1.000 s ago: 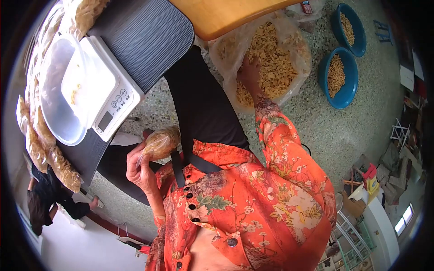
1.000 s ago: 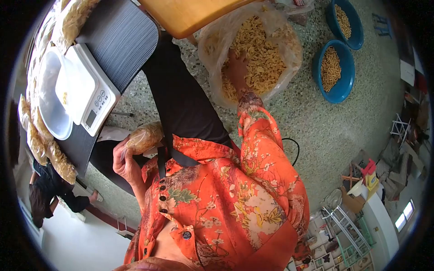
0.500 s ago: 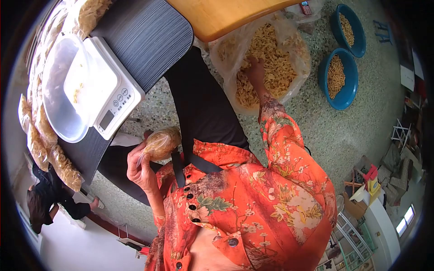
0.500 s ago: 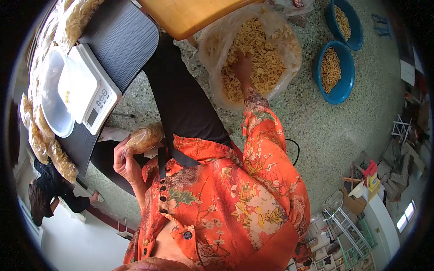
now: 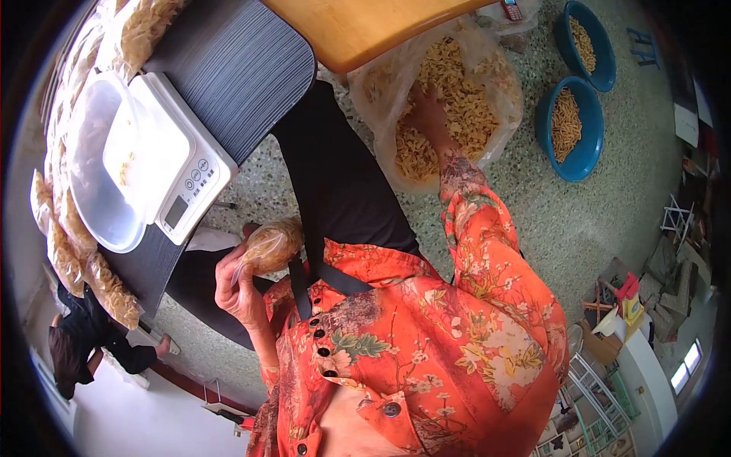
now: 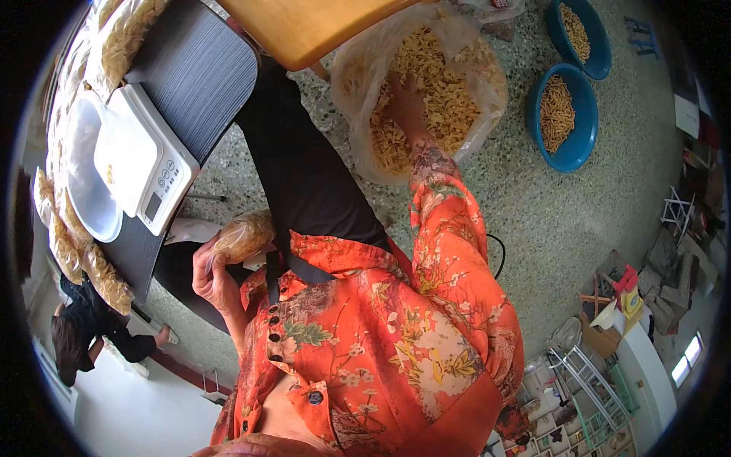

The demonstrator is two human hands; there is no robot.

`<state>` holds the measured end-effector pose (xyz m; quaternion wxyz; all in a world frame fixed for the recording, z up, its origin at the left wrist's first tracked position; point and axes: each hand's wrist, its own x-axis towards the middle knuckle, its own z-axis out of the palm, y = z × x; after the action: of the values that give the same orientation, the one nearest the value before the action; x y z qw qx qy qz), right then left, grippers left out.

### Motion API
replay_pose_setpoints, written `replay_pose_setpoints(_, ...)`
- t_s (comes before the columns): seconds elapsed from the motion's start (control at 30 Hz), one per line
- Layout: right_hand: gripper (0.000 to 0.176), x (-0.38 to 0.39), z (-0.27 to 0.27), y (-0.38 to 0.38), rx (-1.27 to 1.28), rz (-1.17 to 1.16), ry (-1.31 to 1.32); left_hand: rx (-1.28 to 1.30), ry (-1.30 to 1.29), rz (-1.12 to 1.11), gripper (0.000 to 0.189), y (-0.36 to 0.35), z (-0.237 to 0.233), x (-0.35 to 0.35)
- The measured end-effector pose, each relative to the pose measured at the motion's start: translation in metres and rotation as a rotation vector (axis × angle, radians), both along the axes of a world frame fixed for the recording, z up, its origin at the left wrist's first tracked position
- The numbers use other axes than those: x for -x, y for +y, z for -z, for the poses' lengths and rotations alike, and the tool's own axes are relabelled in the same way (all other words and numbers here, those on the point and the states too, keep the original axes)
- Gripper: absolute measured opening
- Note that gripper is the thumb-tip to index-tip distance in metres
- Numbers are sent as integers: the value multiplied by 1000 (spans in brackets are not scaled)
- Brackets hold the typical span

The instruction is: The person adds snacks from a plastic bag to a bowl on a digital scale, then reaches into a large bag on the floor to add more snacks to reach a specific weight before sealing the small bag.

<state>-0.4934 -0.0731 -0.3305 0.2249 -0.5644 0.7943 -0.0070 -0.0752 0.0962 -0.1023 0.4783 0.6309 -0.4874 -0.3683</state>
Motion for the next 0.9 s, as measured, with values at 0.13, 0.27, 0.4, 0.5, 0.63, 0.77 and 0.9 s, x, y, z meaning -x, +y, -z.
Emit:
replay_pose_setpoints(0.13, 105, -10, 25, -1, -1, -65, 95, -30, 7, -21, 8, -2, -4, 0)
replay_pose_setpoints(0.27, 95, -13, 20, -6, -22, -53, 104, -2, -54, 20, 8, -5, -7, 1)
replay_pose_setpoints(0.4, 71, -15, 27, -9, 96, 27, 72, 24, -14, 12, 7, -7, -8, 3)
replay_pose_setpoints(0.5, 62, -9, 27, -8, 95, 5, 13, 27, -12, -7, 7, -6, -9, 3)
replay_pose_setpoints(0.63, 57, -4, 33, -7, 59, -10, 56, 23, -2, 1, 7, -5, -8, 1)
replay_pose_setpoints(0.77, 71, 7, 29, 3, 222, 8, -15, 28, -10, -2, 7, -4, -6, -2)
replay_pose_setpoints(0.9, 76, 21, 33, 14, 256, 141, -128, 26, 3, -9, 7, -3, -4, -2)
